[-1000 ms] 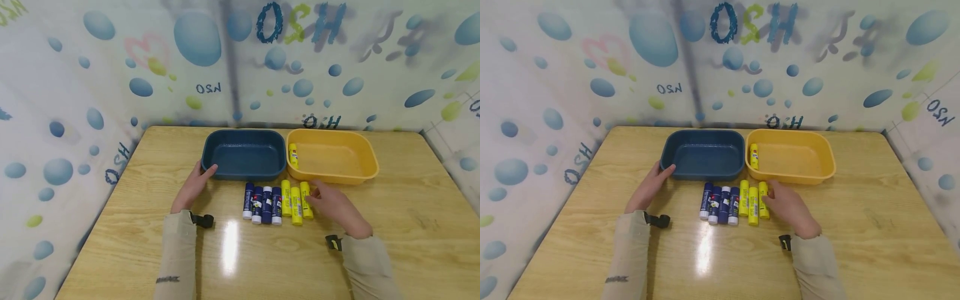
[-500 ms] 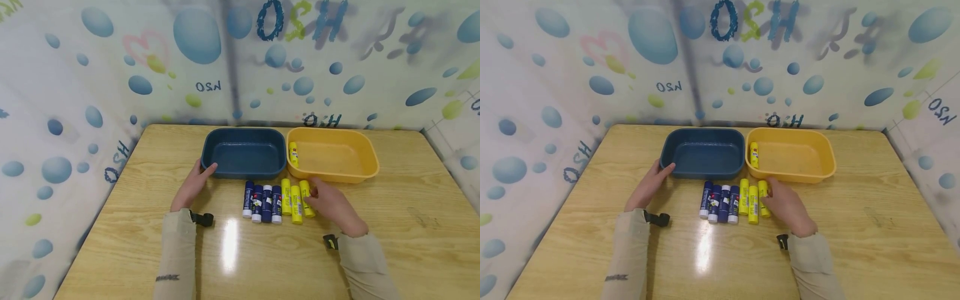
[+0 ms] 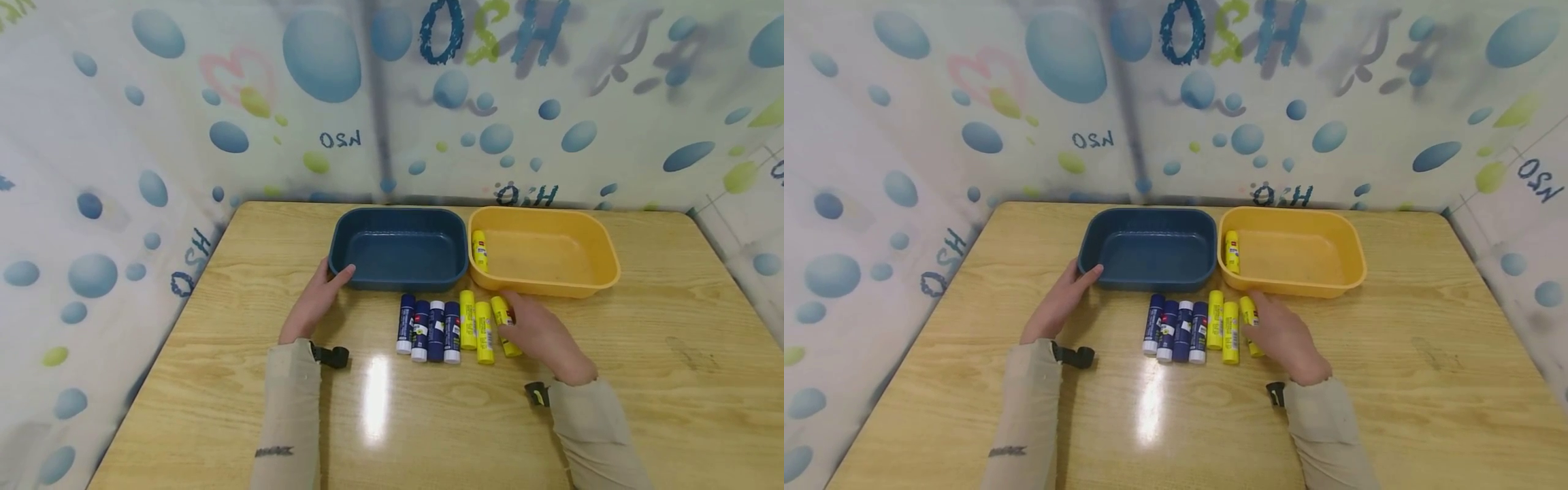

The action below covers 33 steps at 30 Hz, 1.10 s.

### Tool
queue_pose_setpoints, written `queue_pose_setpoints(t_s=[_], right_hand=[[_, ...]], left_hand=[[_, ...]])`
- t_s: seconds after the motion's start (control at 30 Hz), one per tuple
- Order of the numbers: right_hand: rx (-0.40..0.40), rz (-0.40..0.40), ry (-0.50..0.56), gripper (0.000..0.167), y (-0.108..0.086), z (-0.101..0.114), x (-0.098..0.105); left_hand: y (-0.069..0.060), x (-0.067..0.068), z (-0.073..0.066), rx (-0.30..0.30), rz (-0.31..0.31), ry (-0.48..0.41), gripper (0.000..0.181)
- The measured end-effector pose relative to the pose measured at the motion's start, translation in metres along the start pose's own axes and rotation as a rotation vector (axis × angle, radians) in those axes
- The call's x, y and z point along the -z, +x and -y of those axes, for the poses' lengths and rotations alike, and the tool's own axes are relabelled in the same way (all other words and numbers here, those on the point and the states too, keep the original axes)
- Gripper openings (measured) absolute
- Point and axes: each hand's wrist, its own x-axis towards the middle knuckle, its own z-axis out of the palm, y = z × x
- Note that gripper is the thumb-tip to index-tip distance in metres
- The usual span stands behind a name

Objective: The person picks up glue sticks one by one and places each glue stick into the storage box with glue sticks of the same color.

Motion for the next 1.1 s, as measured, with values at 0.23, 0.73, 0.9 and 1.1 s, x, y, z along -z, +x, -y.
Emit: queue_pose_setpoints(t_s=[0.23,0.73,0.9,1.1], right_hand=[[-0.043,0.036,0.010,0.069,0.000,0.002,0.001],[-0.065,0.036,-0.001,0.067,-0.004,0.003,0.006],[-0.050,0.011,-0.008,0.069,-0.011,0.006,0.015],[-0.017,-0.004,-0.007,0.067,-0.021,0.014,0.027]], left_hand=[[0.000,0.001,0.001,0.005,0.002,0.000,0.090],[0.000,0.000,0.000,0.007,0.003,-0.005,0.090],[0.000,0.000,0.000,0.001,0.004,-0.011,0.091],[0.000,0.000,0.000,0.004,0.000,-0.006,0.088]])
